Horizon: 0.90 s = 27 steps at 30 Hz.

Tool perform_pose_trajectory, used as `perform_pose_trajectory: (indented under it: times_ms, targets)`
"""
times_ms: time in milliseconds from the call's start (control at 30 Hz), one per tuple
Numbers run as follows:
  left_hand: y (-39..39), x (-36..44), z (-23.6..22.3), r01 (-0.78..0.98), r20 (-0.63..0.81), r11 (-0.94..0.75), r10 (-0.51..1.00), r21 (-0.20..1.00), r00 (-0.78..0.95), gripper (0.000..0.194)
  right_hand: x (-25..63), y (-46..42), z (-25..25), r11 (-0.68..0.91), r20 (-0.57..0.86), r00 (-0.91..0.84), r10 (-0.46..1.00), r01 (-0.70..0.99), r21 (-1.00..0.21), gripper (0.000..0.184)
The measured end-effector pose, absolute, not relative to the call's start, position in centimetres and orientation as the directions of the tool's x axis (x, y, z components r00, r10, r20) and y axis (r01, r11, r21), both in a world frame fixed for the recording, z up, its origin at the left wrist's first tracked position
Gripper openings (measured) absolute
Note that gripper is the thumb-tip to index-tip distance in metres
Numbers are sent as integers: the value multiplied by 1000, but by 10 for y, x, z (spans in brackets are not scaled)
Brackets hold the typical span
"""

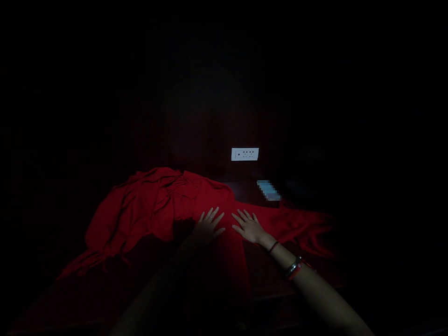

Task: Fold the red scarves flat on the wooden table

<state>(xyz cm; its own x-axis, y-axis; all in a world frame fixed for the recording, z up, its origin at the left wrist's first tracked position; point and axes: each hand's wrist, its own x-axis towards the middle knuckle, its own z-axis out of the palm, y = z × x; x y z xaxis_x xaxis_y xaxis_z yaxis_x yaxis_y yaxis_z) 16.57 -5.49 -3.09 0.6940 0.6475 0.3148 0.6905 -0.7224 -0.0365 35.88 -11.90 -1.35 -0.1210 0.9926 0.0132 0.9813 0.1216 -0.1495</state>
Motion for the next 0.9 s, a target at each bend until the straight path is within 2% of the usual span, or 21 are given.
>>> perform_pose_trajectory:
  times_ms: [133, 300, 400, 467, 533, 633, 667, 733, 767, 833, 900]
  targets:
    - [-54, 163, -31, 695, 257, -718, 667, -28, 699, 55, 372, -122, -11, 113, -40, -120, 992, 981, -159, 62]
    - [-49, 164, -29, 708, 190, -706, 694, -11, 694, 58, 388, -134, -5, -3, -120, -16, 993, 988, -157, 64]
    - [-48, 179, -20, 723, 137, -691, 716, -6, 685, 52, 378, -140, 1, -5, -56, -5, 998, 985, -173, 63]
    - [-50, 193, -14, 711, 228, -703, 689, -18, 687, 47, 373, -140, 11, 48, 1, -49, 999, 984, -173, 61]
    - [-52, 204, -13, 693, 324, -721, 650, -23, 687, 47, 381, -142, 27, 36, 45, -30, 999, 990, -134, 58]
    - [-54, 210, -20, 714, 292, -700, 680, -14, 673, 48, 424, -155, 61, -202, 119, 205, 972, 979, -36, 53]
    - [-54, 209, -23, 728, 271, -686, 698, -15, 663, 48, 443, -163, 72, -320, 92, 320, 943, 947, -17, 53]
    - [-53, 207, -28, 742, 247, -670, 716, -19, 652, 48, 478, -180, 91, -472, -92, 469, 878, 882, -4, 43]
    - [-52, 206, -30, 744, 238, -668, 720, -17, 652, 49, 492, -188, 99, -488, -212, 471, 856, 873, -32, 34]
    - [-51, 205, -31, 747, 207, -665, 732, 6, 649, 51, 507, -200, 111, -474, -331, 425, 842, 877, -80, 20]
    - [-49, 205, -30, 751, 174, -658, 747, 54, 642, 52, 504, -204, 121, -401, -277, 352, 894, 904, -147, 17]
